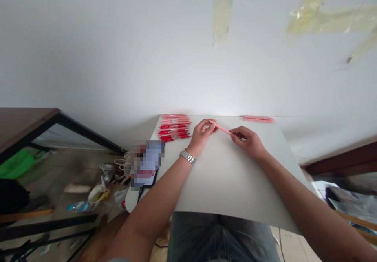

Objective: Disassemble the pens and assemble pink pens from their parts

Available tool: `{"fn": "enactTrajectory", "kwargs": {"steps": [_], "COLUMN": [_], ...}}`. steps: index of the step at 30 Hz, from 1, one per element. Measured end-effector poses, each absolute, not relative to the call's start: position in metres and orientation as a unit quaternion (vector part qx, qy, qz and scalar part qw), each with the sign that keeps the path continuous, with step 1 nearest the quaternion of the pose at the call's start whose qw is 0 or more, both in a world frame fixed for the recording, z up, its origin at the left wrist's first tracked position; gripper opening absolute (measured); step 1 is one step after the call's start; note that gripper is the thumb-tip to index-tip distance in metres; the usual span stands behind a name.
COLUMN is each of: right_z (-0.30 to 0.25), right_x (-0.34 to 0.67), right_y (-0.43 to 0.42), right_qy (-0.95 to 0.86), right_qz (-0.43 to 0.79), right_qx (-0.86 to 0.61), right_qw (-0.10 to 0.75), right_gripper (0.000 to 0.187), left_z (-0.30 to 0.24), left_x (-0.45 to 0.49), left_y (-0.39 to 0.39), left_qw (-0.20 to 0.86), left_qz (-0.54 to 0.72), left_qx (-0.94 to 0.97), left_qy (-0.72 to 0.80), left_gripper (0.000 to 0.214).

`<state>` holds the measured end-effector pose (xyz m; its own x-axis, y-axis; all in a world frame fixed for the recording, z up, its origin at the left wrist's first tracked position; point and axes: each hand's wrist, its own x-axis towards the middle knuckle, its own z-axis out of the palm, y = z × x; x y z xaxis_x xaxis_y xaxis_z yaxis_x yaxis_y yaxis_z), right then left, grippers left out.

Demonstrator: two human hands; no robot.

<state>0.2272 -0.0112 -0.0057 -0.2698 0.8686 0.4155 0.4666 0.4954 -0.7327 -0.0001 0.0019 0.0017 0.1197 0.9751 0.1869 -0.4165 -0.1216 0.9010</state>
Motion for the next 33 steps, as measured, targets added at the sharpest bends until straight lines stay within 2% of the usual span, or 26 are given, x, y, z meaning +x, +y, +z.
{"fn": "enactTrajectory", "kwargs": {"steps": [8, 14, 33], "right_z": [-0.007, -0.013, -0.013], "right_x": [0.227, 0.225, 0.223], "right_y": [-0.010, -0.009, -0.008], "right_qy": [-0.750, -0.705, -0.695], "right_qz": [0.265, 0.332, 0.333], "right_qx": [-0.445, -0.452, -0.463], "right_qw": [0.411, 0.435, 0.438], "right_gripper": [0.031, 0.040, 0.037], "left_z": [0.004, 0.002, -0.002], "left_x": [-0.003, -0.004, -0.004], "left_y": [0.001, 0.002, 0.005], "left_qw": [0.613, 0.621, 0.650], "left_qz": [0.568, 0.565, 0.547], "left_qx": [0.459, 0.452, 0.428], "left_qy": [0.301, 0.301, 0.309], "left_gripper": [0.034, 0.035, 0.045]}}
